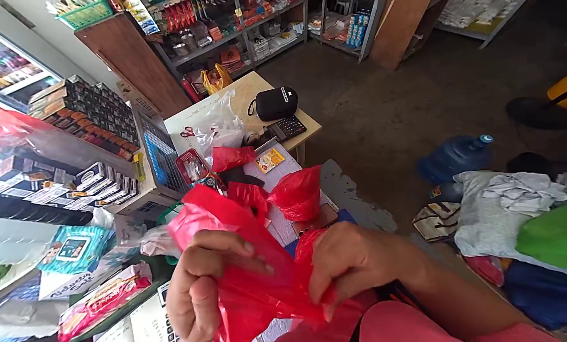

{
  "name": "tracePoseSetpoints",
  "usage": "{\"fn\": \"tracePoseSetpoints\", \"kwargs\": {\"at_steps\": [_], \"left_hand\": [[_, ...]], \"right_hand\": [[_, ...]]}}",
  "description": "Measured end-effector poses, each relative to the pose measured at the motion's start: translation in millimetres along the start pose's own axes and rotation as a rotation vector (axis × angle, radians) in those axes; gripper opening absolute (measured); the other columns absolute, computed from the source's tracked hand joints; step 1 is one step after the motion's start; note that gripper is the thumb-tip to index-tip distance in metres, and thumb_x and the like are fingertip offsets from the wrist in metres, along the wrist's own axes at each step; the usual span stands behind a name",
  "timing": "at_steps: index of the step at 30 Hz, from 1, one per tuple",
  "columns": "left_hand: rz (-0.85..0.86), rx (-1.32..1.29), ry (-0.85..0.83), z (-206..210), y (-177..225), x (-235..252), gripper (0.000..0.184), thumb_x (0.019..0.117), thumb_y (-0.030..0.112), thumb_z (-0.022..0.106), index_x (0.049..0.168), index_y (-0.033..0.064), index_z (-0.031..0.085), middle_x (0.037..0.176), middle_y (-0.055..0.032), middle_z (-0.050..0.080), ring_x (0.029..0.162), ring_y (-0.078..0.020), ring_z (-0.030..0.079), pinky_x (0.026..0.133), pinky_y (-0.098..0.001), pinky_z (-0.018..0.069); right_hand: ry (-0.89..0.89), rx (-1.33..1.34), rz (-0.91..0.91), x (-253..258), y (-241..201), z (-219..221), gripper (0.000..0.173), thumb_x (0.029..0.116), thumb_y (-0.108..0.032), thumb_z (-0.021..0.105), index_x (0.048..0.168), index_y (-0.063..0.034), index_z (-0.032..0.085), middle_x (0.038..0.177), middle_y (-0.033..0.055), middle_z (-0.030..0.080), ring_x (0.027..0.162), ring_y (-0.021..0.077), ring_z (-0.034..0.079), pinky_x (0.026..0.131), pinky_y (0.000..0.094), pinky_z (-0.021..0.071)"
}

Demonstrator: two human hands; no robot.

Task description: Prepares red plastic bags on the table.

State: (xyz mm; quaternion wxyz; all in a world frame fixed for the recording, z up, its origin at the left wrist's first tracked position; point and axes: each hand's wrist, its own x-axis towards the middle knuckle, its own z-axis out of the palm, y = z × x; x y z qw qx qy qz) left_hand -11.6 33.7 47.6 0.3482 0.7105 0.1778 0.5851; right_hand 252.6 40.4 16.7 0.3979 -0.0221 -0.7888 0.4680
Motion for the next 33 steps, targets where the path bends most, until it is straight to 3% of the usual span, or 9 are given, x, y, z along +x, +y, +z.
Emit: {"fn": "tracePoseSetpoints", "kwargs": {"at_steps": [2, 4, 8, 12, 16, 20, 26, 29, 33], "left_hand": [[-0.067, -0.018, -0.073, 2, -7, 0, 0.031, 0.1115, 0.039, 0.035, 0.101, 0.0189, 0.057, 0.116, -0.0012, 0.066, 0.087, -0.0168, 0.074, 0.068, -0.0285, 0.0659], [-0.150, -0.102, -0.264, 1, -18, -6, 0.031, 0.1101, 0.040, 0.041, 0.103, 0.0168, 0.060, 0.112, -0.0008, 0.069, 0.095, -0.0147, 0.071, 0.081, -0.0287, 0.0621], [-0.197, -0.360, -0.568, 20, -27, -16, 0.027, 0.1047, 0.030, 0.059, 0.091, 0.0069, 0.061, 0.091, -0.0012, 0.067, 0.090, -0.0039, 0.064, 0.081, -0.0199, 0.0531], [-0.165, -0.421, -0.167, 38, -34, -20, 0.027, 0.1029, 0.040, 0.058, 0.089, 0.0194, 0.067, 0.099, 0.0088, 0.065, 0.098, -0.0011, 0.060, 0.085, -0.0164, 0.0478], [-0.103, -0.423, 0.191, 24, -45, -2, 0.024, 0.1036, 0.038, 0.056, 0.092, 0.0215, 0.069, 0.101, 0.0075, 0.066, 0.097, -0.0048, 0.062, 0.083, -0.0170, 0.0506], [-0.143, -0.393, 0.228, 8, -52, 0, 0.012, 0.1044, 0.031, 0.056, 0.102, 0.0214, 0.064, 0.093, 0.0097, 0.063, 0.089, 0.0012, 0.061, 0.077, -0.0110, 0.0485], [-0.182, -0.393, 0.368, 23, -59, -9, 0.012, 0.1068, 0.025, 0.052, 0.105, 0.0178, 0.062, 0.095, 0.0036, 0.068, 0.090, -0.0061, 0.067, 0.081, -0.0200, 0.0557], [-0.178, -0.124, 0.402, 25, -69, -13, 0.011, 0.1083, 0.021, 0.050, 0.107, 0.0182, 0.061, 0.098, 0.0067, 0.069, 0.092, -0.0023, 0.067, 0.083, -0.0170, 0.0562], [-0.303, -0.097, 0.479, 39, -72, -18, 0.013, 0.1066, 0.010, 0.049, 0.105, 0.0118, 0.062, 0.091, 0.0056, 0.069, 0.079, -0.0011, 0.067, 0.072, -0.0156, 0.0576]], "right_hand": [[0.048, -0.060, -0.080, 2, -9, -3, 0.019, 0.1010, -0.016, 0.066, 0.102, -0.0015, 0.078, 0.087, 0.0091, 0.076, 0.082, 0.0106, 0.070, 0.081, 0.0268, 0.0550], [0.236, -0.101, -0.097, 0, -16, -9, 0.023, 0.1034, -0.022, 0.063, 0.106, -0.0051, 0.077, 0.090, 0.0067, 0.076, 0.084, 0.0104, 0.070, 0.082, 0.0289, 0.0571], [0.647, 0.010, -0.019, -9, -1, -26, 0.025, 0.1064, -0.028, 0.057, 0.098, -0.0089, 0.071, 0.091, 0.0025, 0.070, 0.090, 0.0141, 0.070, 0.088, 0.0380, 0.0603], [0.814, 0.530, 0.273, -7, 6, -12, 0.027, 0.1096, -0.029, 0.046, 0.101, -0.0121, 0.066, 0.090, -0.0020, 0.068, 0.083, 0.0055, 0.067, 0.076, 0.0241, 0.0582], [0.709, 0.897, 0.501, -9, 11, -2, 0.020, 0.1091, -0.033, 0.049, 0.108, -0.0172, 0.061, 0.062, -0.0073, 0.056, 0.041, -0.0036, 0.044, 0.036, 0.0122, 0.0362], [0.618, 0.680, 0.441, -14, 12, -5, 0.018, 0.1061, -0.023, 0.057, 0.109, -0.0122, 0.071, 0.075, -0.0052, 0.068, 0.048, -0.0039, 0.051, 0.041, 0.0128, 0.0408], [0.678, 0.366, 0.407, -14, 8, -13, 0.030, 0.1098, -0.018, 0.048, 0.129, -0.0057, 0.067, 0.101, 0.0034, 0.073, 0.056, -0.0003, 0.056, 0.044, 0.0147, 0.0446], [0.741, 0.127, 0.338, -15, 14, -11, 0.023, 0.1099, -0.017, 0.048, 0.107, -0.0030, 0.066, 0.079, -0.0012, 0.066, 0.056, 0.0001, 0.057, 0.047, 0.0150, 0.0470], [0.861, -0.096, 0.213, -14, 21, -12, 0.029, 0.1074, -0.013, 0.052, 0.086, -0.0023, 0.068, 0.076, -0.0033, 0.064, 0.073, 0.0008, 0.061, 0.069, 0.0189, 0.0525]]}}
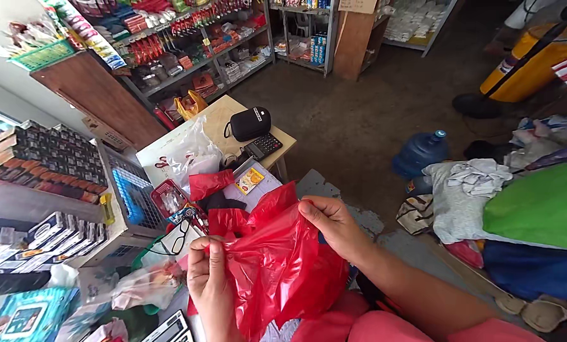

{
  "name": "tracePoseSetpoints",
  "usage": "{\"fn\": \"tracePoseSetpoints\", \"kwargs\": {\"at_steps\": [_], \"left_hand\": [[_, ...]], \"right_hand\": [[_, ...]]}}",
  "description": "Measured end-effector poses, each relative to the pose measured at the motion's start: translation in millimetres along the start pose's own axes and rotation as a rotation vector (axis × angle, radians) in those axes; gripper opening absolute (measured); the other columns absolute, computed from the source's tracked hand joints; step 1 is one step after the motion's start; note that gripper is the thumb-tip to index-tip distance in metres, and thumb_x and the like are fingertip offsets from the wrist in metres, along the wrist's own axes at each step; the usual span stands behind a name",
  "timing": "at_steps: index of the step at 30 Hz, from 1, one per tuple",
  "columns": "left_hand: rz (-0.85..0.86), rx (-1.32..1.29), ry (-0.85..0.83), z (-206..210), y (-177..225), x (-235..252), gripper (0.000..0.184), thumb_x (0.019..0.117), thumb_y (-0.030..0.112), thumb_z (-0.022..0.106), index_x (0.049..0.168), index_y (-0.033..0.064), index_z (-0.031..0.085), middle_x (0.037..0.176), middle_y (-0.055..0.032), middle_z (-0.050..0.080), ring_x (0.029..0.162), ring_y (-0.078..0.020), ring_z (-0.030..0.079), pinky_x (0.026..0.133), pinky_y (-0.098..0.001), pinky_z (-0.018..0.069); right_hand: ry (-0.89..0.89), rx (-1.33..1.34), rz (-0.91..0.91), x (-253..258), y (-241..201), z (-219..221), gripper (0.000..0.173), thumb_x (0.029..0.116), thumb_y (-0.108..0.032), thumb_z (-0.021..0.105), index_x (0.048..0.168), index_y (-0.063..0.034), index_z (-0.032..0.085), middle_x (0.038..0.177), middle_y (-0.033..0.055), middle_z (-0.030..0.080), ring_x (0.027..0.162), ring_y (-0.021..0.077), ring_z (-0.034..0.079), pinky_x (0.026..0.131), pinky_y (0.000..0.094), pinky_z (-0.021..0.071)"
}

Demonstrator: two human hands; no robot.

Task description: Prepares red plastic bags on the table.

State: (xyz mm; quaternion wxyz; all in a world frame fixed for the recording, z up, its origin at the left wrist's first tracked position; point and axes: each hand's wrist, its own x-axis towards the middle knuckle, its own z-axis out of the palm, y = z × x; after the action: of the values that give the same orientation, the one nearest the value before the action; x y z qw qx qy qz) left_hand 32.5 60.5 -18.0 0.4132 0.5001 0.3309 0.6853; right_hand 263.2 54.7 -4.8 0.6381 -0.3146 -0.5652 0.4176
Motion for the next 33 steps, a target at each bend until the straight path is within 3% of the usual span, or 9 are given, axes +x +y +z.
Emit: {"fn": "tracePoseSetpoints", "kwargs": {"at_steps": [4, 8, 15, 19, 23, 25, 27, 30, 33], "left_hand": [[-0.105, 0.023, -0.125, 5, -6, -10, 0.024, 0.1065, 0.019, 0.054, 0.113, 0.0085, 0.074, 0.104, 0.0019, 0.075, 0.092, -0.0053, 0.071, 0.084, -0.0208, 0.0590], [-0.141, -0.013, -0.152, 4, -16, -20, 0.035, 0.1045, 0.037, 0.056, 0.085, 0.0186, 0.078, 0.083, 0.0068, 0.074, 0.078, -0.0014, 0.069, 0.073, -0.0197, 0.0585], [-0.105, -0.570, -0.385, -25, -8, -19, 0.032, 0.1000, 0.046, 0.058, 0.113, 0.0231, 0.077, 0.110, 0.0068, 0.075, 0.105, -0.0041, 0.069, 0.091, -0.0214, 0.0550], [-0.012, 0.017, -0.764, -57, -18, -6, 0.019, 0.1027, 0.035, 0.060, 0.100, 0.0215, 0.073, 0.096, 0.0111, 0.070, 0.097, -0.0004, 0.062, 0.090, -0.0204, 0.0488], [0.046, 0.299, -0.919, -45, -20, -5, 0.033, 0.1077, 0.038, 0.051, 0.091, 0.0156, 0.068, 0.132, -0.0038, 0.069, 0.144, -0.0333, 0.045, 0.125, -0.0544, 0.0265], [-0.040, 0.172, -0.903, -38, -19, -9, 0.031, 0.1095, 0.034, 0.047, 0.099, 0.0115, 0.066, 0.122, -0.0013, 0.070, 0.129, -0.0160, 0.059, 0.114, -0.0376, 0.0442], [-0.179, -0.036, -0.885, -29, -14, -13, 0.027, 0.1100, 0.033, 0.045, 0.102, 0.0140, 0.063, 0.095, 0.0095, 0.063, 0.093, 0.0055, 0.059, 0.084, -0.0145, 0.0482], [-0.406, -0.640, -0.754, -17, -12, -17, 0.028, 0.1066, 0.030, 0.053, 0.124, 0.0139, 0.068, 0.107, 0.0055, 0.074, 0.093, 0.0006, 0.070, 0.081, -0.0168, 0.0572], [-0.407, -0.410, -0.435, -11, -32, -2, 0.019, 0.1037, 0.025, 0.059, 0.108, 0.0152, 0.073, 0.097, 0.0040, 0.074, 0.078, -0.0006, 0.069, 0.067, -0.0175, 0.0578]], "right_hand": [[0.024, 0.267, 0.127, 0, -1, -3, 0.034, 0.1103, -0.023, 0.046, 0.099, -0.0021, 0.071, 0.095, 0.0004, 0.068, 0.092, 0.0063, 0.065, 0.087, 0.0263, 0.0553], [-0.012, 0.771, 0.331, -2, -8, -6, 0.032, 0.1073, -0.037, 0.051, 0.101, -0.0120, 0.070, 0.096, 0.0032, 0.073, 0.095, 0.0115, 0.071, 0.090, 0.0322, 0.0585], [-0.304, 0.698, 0.377, -13, 15, -25, 0.027, 0.1040, -0.037, 0.058, 0.102, -0.0174, 0.077, 0.093, -0.0064, 0.075, 0.086, 0.0006, 0.070, 0.079, 0.0211, 0.0586], [-0.581, 0.585, 0.151, -14, 28, -50, 0.023, 0.1027, -0.037, 0.060, 0.103, -0.0224, 0.077, 0.092, -0.0147, 0.074, 0.087, -0.0054, 0.067, 0.080, 0.0175, 0.0558], [-0.685, 0.501, 0.088, -4, 27, -67, 0.024, 0.1036, -0.038, 0.058, 0.096, -0.0201, 0.072, 0.084, -0.0166, 0.069, 0.079, -0.0079, 0.064, 0.073, 0.0144, 0.0529], [-0.524, 0.551, 0.125, -2, 16, -63, 0.022, 0.1040, -0.038, 0.057, 0.110, -0.0254, 0.074, 0.093, -0.0189, 0.072, 0.084, -0.0111, 0.064, 0.074, 0.0089, 0.0516], [-0.392, 0.622, 0.194, 2, 8, -57, 0.026, 0.1043, -0.035, 0.056, 0.117, -0.0233, 0.075, 0.102, -0.0140, 0.075, 0.092, -0.0078, 0.068, 0.081, 0.0116, 0.0549], [-0.220, 0.732, 0.390, 9, 2, -50, 0.025, 0.1039, -0.031, 0.058, 0.113, -0.0184, 0.077, 0.101, -0.0050, 0.077, 0.093, 0.0003, 0.071, 0.084, 0.0196, 0.0589], [0.010, 0.681, 0.680, 23, 14, -42, 0.028, 0.1080, -0.025, 0.043, 0.112, -0.0160, 0.069, 0.098, 0.0031, 0.075, 0.089, 0.0112, 0.073, 0.080, 0.0295, 0.0618]]}}
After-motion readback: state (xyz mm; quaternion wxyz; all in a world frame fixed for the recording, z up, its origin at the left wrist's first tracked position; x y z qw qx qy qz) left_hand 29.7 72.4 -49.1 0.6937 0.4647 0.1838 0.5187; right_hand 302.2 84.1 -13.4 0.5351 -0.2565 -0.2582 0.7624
